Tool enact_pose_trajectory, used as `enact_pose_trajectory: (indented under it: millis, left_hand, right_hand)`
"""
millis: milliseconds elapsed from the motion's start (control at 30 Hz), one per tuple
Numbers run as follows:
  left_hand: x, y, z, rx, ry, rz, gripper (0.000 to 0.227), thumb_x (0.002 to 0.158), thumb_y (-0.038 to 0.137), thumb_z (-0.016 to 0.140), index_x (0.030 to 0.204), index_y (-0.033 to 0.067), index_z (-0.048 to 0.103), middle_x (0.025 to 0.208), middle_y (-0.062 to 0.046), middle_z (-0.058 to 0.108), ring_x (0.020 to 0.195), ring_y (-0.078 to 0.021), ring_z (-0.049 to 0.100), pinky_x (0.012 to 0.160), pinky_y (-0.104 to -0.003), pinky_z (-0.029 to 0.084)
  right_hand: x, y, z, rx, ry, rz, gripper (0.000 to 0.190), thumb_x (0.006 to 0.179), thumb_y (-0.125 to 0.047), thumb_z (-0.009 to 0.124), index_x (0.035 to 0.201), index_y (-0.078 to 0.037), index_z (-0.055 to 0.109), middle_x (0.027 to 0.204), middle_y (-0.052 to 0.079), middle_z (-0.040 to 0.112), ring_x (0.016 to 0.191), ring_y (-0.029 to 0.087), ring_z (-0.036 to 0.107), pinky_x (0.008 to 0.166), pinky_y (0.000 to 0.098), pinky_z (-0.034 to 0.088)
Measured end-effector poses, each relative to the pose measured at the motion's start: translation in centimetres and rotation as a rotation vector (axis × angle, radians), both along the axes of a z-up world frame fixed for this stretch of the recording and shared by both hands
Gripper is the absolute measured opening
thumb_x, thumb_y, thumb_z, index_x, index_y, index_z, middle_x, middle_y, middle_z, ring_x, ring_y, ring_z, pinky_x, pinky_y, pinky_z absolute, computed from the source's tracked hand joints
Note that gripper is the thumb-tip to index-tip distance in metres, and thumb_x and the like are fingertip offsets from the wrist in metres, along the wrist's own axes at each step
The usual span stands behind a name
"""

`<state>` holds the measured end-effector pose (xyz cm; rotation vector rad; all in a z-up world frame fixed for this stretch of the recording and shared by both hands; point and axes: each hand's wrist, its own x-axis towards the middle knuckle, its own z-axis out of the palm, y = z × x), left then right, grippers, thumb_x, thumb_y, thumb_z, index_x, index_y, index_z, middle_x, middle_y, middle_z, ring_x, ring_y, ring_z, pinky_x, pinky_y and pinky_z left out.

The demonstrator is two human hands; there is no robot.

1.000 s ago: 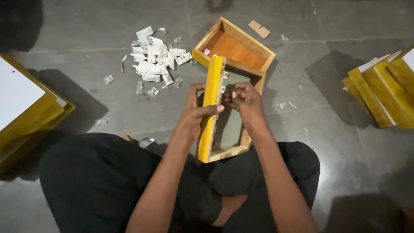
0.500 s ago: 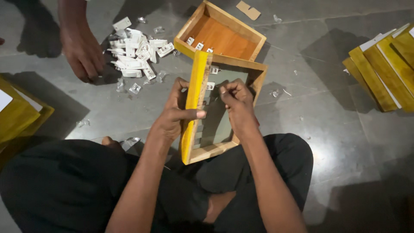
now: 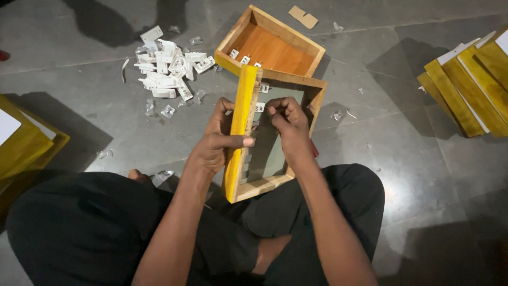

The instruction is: The person sits on the floor and assembles white plastic electrical components into a white panel with rectangular cutouts. They pick up small parts, fit them into the slots, and then place the completed panel into a yellow wooden box.

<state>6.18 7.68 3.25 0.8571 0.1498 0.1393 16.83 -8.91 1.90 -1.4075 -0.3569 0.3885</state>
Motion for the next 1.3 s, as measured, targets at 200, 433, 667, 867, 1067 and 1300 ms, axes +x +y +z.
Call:
enact_pose_trajectory:
  millis: [200,433,667,867,1067,1300]
  left_hand:
    - [0.0,0.2,-0.6,-0.045,-0.012,-0.006,0.065,0.063,-0.007,0.08,0.115,0.0122,0.046,0.093,-0.007,0.06,0.081,-0.0181,0.061,0.07,-0.033,0.053]
    - [0.1,0.4,-1.0,-0.07,0.022,0.018,0.064,0.064,-0.008,0.078,0.115,0.012,0.046,0.091,-0.007,0.059,0.075,-0.0192,0.062,0.06,-0.034,0.052]
    - [0.1,0.3,-1.4,-0.055,-0.009,0.031,0.063,0.065,-0.009,0.079,0.116,0.0098,0.047,0.096,-0.007,0.06,0.083,-0.0186,0.062,0.072,-0.034,0.054]
    - [0.0,0.5,-1.7,-0.05,0.007,0.032,0.063,0.063,-0.008,0.078,0.115,0.0111,0.048,0.094,-0.007,0.06,0.082,-0.0192,0.062,0.071,-0.035,0.053]
    - [0.1,0.4,-1.5,-0.051,0.006,0.046,0.062,0.064,-0.009,0.079,0.114,0.0114,0.048,0.095,-0.007,0.059,0.082,-0.0186,0.062,0.07,-0.034,0.052]
    - [0.0,0.4,-1.5,-0.079,0.007,0.044,0.061,0.064,-0.009,0.078,0.113,0.0111,0.048,0.097,-0.007,0.06,0.085,-0.0186,0.062,0.073,-0.033,0.052]
  right_hand:
    - [-1.5,0.7,-1.5,0.167,-0.162,-0.054,0.035,0.092,0.007,0.055,0.126,-0.003,0.053,0.098,-0.002,0.056,0.091,0.008,0.052,0.085,0.0219,0.045]
    - [-2.2,1.0,-1.9,-0.101,-0.313,-0.101,0.018,0.097,0.006,0.058,0.112,-0.003,0.056,0.094,0.001,0.058,0.084,0.007,0.053,0.076,0.0219,0.044]
    - [-2.3,1.2,-1.6,-0.1,-0.3,-0.114,0.018,0.091,0.006,0.06,0.105,-0.004,0.054,0.089,-0.003,0.054,0.077,0.004,0.048,0.07,0.021,0.041]
    - [-2.1,1.1,-2.1,-0.096,-0.288,-0.104,0.022,0.09,0.004,0.059,0.109,-0.006,0.054,0.09,-0.005,0.057,0.078,0.003,0.05,0.071,0.0205,0.043]
    - [-2.1,1.2,-2.5,-0.178,-0.357,-0.145,0.018,0.092,0.006,0.064,0.104,-0.004,0.055,0.086,-0.003,0.056,0.073,0.004,0.047,0.065,0.021,0.041]
    - [-1.6,1.0,-2.4,-0.136,-0.312,-0.042,0.019,0.097,0.009,0.061,0.11,-0.003,0.055,0.092,-0.002,0.058,0.077,0.004,0.046,0.068,0.021,0.041]
